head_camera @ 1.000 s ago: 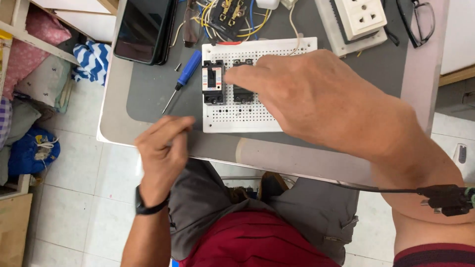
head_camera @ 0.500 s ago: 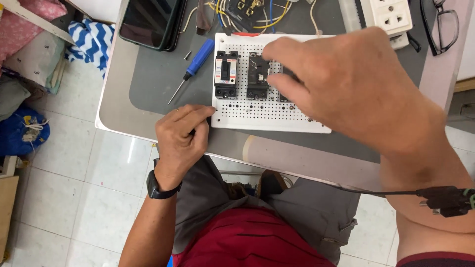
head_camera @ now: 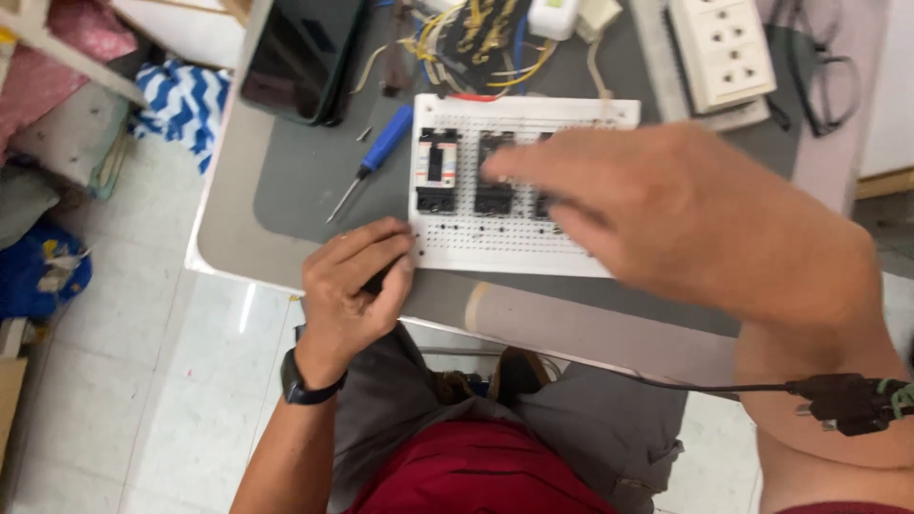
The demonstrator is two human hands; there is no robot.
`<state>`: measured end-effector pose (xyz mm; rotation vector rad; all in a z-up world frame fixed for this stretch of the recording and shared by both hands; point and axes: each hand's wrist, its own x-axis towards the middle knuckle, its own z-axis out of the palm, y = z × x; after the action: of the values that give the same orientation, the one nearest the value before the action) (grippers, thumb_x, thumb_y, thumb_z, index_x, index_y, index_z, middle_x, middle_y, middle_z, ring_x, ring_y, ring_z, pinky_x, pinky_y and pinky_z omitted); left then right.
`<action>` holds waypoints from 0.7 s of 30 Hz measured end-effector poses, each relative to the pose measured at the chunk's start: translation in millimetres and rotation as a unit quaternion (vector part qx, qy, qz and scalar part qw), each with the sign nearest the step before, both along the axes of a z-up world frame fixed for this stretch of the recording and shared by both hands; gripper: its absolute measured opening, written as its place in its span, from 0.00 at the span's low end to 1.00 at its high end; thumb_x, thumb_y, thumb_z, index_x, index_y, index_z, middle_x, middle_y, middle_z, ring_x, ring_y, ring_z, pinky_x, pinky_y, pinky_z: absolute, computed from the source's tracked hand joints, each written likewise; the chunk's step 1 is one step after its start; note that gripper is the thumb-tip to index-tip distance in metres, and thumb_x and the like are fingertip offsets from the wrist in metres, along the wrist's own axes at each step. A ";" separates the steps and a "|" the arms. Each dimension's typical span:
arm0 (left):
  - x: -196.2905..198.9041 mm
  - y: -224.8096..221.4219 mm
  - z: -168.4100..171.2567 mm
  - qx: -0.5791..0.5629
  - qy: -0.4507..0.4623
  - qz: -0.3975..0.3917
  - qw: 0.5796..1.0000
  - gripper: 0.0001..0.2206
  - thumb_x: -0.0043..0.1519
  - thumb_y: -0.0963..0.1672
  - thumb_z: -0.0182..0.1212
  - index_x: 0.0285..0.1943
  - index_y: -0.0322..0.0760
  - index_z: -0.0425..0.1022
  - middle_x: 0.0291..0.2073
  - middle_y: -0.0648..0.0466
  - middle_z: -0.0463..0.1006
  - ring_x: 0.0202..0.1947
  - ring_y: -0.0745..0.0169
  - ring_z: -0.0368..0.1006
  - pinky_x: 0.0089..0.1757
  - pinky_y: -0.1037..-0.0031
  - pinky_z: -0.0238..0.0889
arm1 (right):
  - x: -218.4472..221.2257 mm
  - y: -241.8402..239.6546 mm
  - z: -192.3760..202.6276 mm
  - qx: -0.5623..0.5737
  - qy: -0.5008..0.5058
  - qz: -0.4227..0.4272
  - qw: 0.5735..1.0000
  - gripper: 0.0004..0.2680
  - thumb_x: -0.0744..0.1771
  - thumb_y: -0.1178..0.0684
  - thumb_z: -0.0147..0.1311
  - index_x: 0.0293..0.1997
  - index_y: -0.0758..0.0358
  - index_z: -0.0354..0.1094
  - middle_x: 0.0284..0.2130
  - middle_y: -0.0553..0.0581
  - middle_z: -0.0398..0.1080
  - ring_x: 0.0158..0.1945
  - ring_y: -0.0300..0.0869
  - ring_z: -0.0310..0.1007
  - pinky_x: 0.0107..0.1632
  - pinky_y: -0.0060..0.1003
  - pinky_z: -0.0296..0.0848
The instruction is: Assembling and securing circuit breakers onto a perforated board using a manual screwdriver.
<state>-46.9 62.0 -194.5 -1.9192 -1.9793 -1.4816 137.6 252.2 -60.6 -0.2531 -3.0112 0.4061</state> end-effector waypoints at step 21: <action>0.2 2.1 -2.9 -0.041 0.087 0.003 0.995 0.05 0.61 0.42 0.65 0.40 0.33 0.79 0.45 0.47 0.76 0.27 0.57 0.63 0.35 0.71 0.60 | 3.5 -1.9 -1.3 0.091 0.003 -0.010 0.996 0.15 0.67 0.55 0.49 0.62 0.57 0.65 0.34 0.50 0.75 0.20 0.44 0.68 0.19 0.41 0.61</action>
<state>-46.7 64.1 -197.4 -1.9948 -1.9949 -1.2033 141.1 250.3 -62.0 -0.2670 -3.0113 0.1280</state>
